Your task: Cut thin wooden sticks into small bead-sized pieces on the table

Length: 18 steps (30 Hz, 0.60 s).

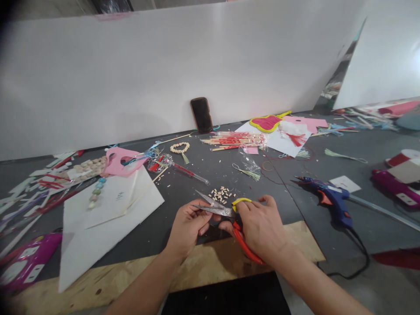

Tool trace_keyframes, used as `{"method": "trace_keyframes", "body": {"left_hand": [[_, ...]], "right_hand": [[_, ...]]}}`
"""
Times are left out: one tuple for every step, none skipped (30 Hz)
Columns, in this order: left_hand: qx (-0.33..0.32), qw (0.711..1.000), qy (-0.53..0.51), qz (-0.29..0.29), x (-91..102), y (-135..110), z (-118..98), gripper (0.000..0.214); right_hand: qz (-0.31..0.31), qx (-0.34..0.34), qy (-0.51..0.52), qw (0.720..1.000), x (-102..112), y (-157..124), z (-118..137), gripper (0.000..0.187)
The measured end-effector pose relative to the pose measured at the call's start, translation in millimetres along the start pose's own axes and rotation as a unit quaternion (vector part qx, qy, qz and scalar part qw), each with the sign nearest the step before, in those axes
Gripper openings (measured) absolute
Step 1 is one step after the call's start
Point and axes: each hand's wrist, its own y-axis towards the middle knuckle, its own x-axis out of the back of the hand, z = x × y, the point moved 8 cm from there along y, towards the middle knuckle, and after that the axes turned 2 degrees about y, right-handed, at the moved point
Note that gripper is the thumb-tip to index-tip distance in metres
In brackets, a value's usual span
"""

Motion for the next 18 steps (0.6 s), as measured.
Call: {"method": "trace_keyframes", "body": {"left_hand": [[0.001, 1.0, 0.001, -0.001, 0.2, 0, 0, 0.016], [0.0, 1.0, 0.005, -0.003, 0.6, 0, -1, 0.017], [-0.002, 1.0, 0.01, -0.004, 1.1, 1, -1, 0.017], [-0.005, 1.0, 0.015, -0.006, 1.7, 1, -1, 0.017], [-0.009, 1.0, 0.019, -0.007, 2.3, 1, -1, 0.017], [-0.012, 1.0, 0.021, -0.008, 2.7, 2, -1, 0.017], [-0.015, 1.0, 0.023, -0.007, 2.9, 2, -1, 0.016], [-0.018, 1.0, 0.025, -0.007, 3.1, 2, -1, 0.016], [-0.021, 0.999, 0.028, -0.007, 3.1, 1, -2, 0.016], [-0.023, 0.999, 0.034, -0.009, 3.4, 1, -3, 0.016], [-0.024, 0.999, 0.04, -0.013, 3.8, 1, -4, 0.016], [-0.026, 0.998, 0.046, -0.017, 4.2, 1, -5, 0.016], [-0.028, 0.998, 0.053, -0.021, 4.4, 1, -7, 0.016], [-0.031, 0.998, 0.058, -0.023, 4.5, 1, -9, 0.015], [-0.033, 0.997, 0.063, -0.024, 4.3, 0, -10, 0.014], [-0.035, 0.997, 0.067, -0.023, 4.0, 0, -10, 0.013], [-0.037, 0.997, 0.071, -0.021, 3.6, 0, -11, 0.012], [-0.037, 0.996, 0.073, -0.02, 3.2, 0, -10, 0.012]], "right_hand": [[-0.002, 0.005, 0.001, 1.0, 0, 1, 0, 0.037], [-0.003, 0.008, 0.0, 1.0, 0, 1, 0, 0.038], [-0.002, 0.01, -0.001, 1.0, -1, 2, 0, 0.039], [0.0, 0.011, -0.003, 1.0, -1, 3, -1, 0.04], [0.004, 0.012, -0.005, 1.0, -2, 3, -1, 0.04], [0.008, 0.013, -0.006, 1.0, -2, 4, -1, 0.041], [0.009, 0.012, -0.008, 1.0, -3, 4, -1, 0.042], [0.011, 0.011, -0.01, 1.0, -3, 4, -1, 0.042], [0.012, 0.01, -0.011, 1.0, -3, 3, -1, 0.042], [0.012, 0.006, -0.013, 1.0, -3, 3, -1, 0.042], [0.01, 0.002, -0.013, 1.0, -3, 2, -1, 0.041], [0.009, -0.001, -0.013, 1.0, -3, 1, -1, 0.04], [0.008, -0.003, -0.011, 1.0, -3, 0, -1, 0.038], [0.007, -0.004, -0.01, 1.0, -2, -1, 0, 0.036], [0.006, -0.005, -0.011, 1.0, -2, -2, 0, 0.035], [0.009, -0.005, -0.012, 1.0, -2, -3, 0, 0.034], [0.012, -0.005, -0.015, 1.0, -2, -3, 0, 0.033], [0.016, -0.005, -0.019, 1.0, -2, -4, 0, 0.032]]}}
